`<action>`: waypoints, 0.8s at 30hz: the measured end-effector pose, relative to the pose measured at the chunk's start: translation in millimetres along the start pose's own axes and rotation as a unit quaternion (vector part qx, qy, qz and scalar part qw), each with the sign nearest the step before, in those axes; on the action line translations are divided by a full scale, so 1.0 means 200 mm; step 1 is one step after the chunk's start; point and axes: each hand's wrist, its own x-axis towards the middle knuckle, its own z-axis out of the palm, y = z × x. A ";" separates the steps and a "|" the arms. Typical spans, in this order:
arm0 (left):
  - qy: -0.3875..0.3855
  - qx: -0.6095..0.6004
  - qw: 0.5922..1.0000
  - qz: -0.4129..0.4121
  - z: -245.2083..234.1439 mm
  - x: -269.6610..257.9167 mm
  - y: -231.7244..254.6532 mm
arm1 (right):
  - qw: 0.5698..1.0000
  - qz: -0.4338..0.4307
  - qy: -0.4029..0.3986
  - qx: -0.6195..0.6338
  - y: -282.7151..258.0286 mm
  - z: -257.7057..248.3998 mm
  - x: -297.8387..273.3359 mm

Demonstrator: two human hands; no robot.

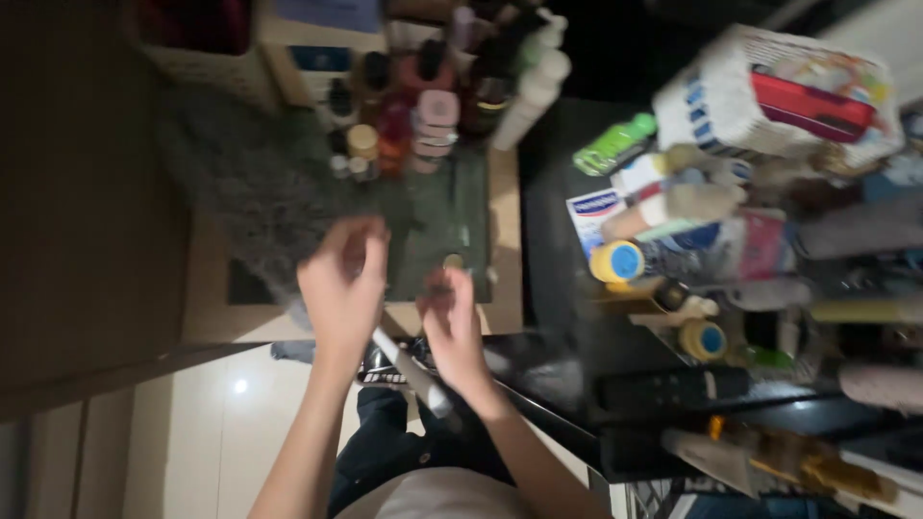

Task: Organizing various cosmetic bottles, perfumes, and personal care products on a table or vanity.

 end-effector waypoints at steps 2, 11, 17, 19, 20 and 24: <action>-0.023 -0.062 0.997 -0.035 0.08 -0.12 -0.01 | 1.000 0.013 -0.024 0.010 0.02 -0.11 -0.17; -0.247 -0.113 0.960 -0.064 0.43 -0.46 0.05 | 0.988 0.112 0.042 0.095 -0.02 -0.50 -0.53; -0.330 -0.106 0.938 -0.030 0.55 -0.54 0.21 | 0.981 0.105 0.112 0.118 -0.16 -0.66 -0.61; -0.344 -0.108 0.933 -0.007 0.59 -0.56 0.27 | 0.976 0.112 0.117 0.148 -0.22 -0.73 -0.63; -0.345 -0.107 0.932 -0.002 0.62 -0.56 0.30 | 0.972 0.135 0.095 0.167 -0.24 -0.76 -0.62; -0.357 -0.105 0.927 0.039 0.66 -0.58 0.38 | 0.954 0.206 -0.008 0.218 -0.41 -0.76 -0.66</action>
